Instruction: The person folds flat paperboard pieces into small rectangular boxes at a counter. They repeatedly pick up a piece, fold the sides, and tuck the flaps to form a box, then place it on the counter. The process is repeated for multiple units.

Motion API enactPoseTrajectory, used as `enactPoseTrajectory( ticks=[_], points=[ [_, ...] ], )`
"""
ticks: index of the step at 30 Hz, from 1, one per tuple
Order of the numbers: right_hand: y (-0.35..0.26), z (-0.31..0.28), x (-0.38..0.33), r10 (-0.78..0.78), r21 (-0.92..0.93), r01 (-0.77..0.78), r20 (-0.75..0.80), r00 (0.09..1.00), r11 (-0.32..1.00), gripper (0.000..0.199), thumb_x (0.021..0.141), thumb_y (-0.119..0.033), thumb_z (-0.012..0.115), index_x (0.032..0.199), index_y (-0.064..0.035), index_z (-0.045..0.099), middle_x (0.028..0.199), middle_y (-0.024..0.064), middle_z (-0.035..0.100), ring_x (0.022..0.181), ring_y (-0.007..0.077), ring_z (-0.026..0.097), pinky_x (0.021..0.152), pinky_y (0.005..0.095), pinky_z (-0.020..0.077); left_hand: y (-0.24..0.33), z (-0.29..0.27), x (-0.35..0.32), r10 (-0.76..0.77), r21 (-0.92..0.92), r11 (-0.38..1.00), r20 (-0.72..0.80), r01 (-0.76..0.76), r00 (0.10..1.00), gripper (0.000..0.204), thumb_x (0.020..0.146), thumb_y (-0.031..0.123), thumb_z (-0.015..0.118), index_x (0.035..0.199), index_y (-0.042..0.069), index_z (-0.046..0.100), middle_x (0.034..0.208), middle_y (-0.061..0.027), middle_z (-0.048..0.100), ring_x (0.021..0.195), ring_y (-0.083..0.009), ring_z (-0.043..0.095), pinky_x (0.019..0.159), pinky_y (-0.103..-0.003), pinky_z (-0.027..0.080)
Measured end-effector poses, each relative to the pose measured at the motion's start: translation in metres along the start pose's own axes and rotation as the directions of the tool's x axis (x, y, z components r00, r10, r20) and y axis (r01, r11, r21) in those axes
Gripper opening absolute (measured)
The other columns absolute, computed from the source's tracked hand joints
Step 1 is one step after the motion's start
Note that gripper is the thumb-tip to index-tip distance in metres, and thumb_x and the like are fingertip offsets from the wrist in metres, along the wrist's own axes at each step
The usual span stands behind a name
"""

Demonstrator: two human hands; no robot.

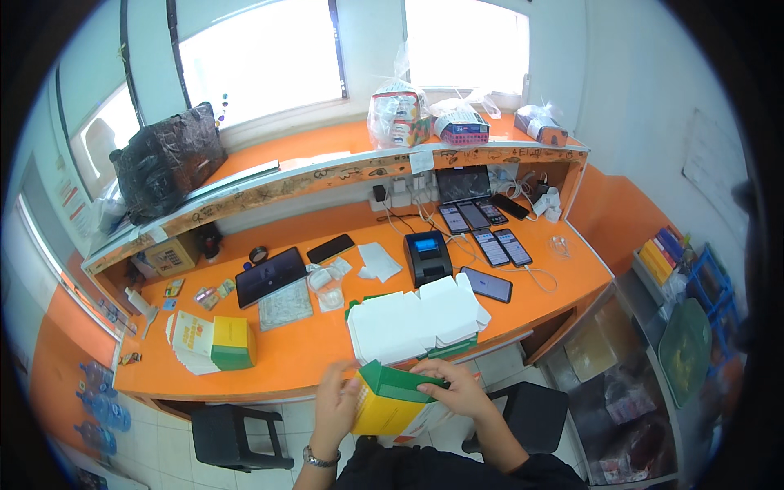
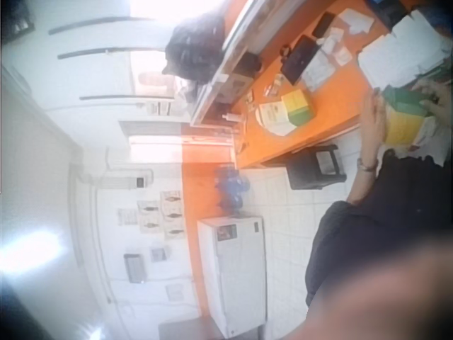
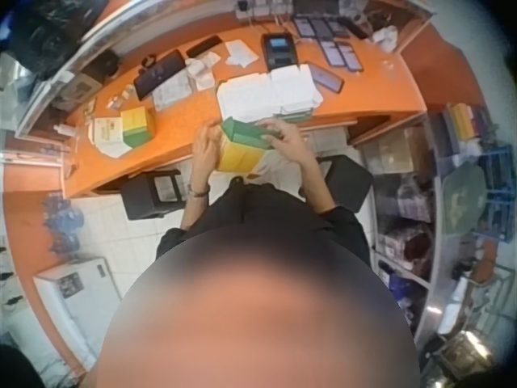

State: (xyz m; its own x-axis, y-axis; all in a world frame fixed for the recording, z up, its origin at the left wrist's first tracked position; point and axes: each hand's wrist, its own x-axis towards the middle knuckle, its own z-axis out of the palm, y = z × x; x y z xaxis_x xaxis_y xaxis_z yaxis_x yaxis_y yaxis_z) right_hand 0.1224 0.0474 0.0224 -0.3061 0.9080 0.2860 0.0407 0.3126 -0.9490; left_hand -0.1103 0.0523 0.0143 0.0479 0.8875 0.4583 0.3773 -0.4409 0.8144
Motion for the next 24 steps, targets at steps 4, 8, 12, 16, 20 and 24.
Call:
enactPoseTrajectory(
  ticks=[4,8,12,16,20,24],
  points=[
    [-0.006,0.000,0.000,0.002,-0.158,0.000,0.015,1.000,0.987,0.020,0.083,-0.006,0.066,0.103,-0.0024,0.063,0.082,0.0060,0.066,0.076,0.0114,0.061,0.068,0.0269,0.0480,-0.004,0.017,0.004,-0.368,-0.191,0.882,0.293,0.431,0.883,0.024,0.090,0.023,0.059,0.087,-0.001,0.060,0.065,-0.0066,0.059,0.060,-0.0138,0.054,0.055,-0.028,0.043],
    [-0.012,0.004,-0.005,-0.043,-0.290,0.031,-0.033,0.999,0.956,0.017,0.077,-0.004,0.070,0.093,-0.0030,0.065,0.079,0.0087,0.064,0.071,0.0164,0.061,0.065,0.0271,0.0475,0.005,0.029,-0.001,-0.287,-0.094,0.943,0.260,0.320,0.922,0.020,0.085,0.018,0.063,0.084,-0.002,0.059,0.058,-0.0099,0.055,0.053,-0.0160,0.051,0.051,-0.030,0.041],
    [-0.012,0.008,-0.006,-0.096,-0.338,0.070,-0.060,0.994,0.939,0.014,0.077,-0.003,0.068,0.091,-0.0035,0.065,0.076,0.0070,0.059,0.069,0.0198,0.059,0.061,0.0286,0.0466,0.020,0.032,0.004,-0.032,0.141,0.990,0.161,0.009,0.986,0.016,0.084,0.012,0.062,0.078,-0.001,0.056,0.059,-0.0080,0.052,0.053,-0.0156,0.051,0.050,-0.031,0.039],
    [-0.008,0.013,-0.007,-0.264,-0.422,0.191,-0.120,0.957,0.886,0.009,0.074,-0.003,0.070,0.081,-0.0032,0.064,0.075,0.0066,0.059,0.068,0.0212,0.059,0.058,0.0306,0.0465,0.032,0.029,0.009,-0.146,0.151,0.983,0.332,0.100,0.932,0.013,0.087,0.010,0.055,0.091,-0.001,0.060,0.072,-0.0181,0.059,0.069,-0.0343,0.058,0.063,-0.039,0.046],
    [-0.009,0.015,-0.006,-0.481,-0.567,0.339,-0.119,0.868,0.751,0.007,0.073,-0.004,0.071,0.075,-0.0037,0.064,0.077,0.0058,0.060,0.069,0.0221,0.059,0.059,0.0323,0.0466,0.038,0.026,0.009,-0.064,-0.029,0.996,0.461,0.087,0.885,0.017,0.089,0.007,0.049,0.097,-0.002,0.061,0.083,-0.0210,0.060,0.079,-0.0362,0.059,0.072,-0.041,0.046],
    [-0.015,0.011,-0.006,-0.464,-0.546,0.354,-0.072,0.883,0.759,0.008,0.072,-0.005,0.071,0.075,-0.0041,0.064,0.077,0.0054,0.061,0.071,0.0233,0.059,0.061,0.0336,0.0465,0.040,0.025,0.009,0.040,-0.071,0.997,0.411,-0.012,0.911,0.020,0.089,0.006,0.045,0.099,-0.004,0.060,0.084,-0.0180,0.059,0.074,-0.0311,0.057,0.068,-0.035,0.045]
  ],
)
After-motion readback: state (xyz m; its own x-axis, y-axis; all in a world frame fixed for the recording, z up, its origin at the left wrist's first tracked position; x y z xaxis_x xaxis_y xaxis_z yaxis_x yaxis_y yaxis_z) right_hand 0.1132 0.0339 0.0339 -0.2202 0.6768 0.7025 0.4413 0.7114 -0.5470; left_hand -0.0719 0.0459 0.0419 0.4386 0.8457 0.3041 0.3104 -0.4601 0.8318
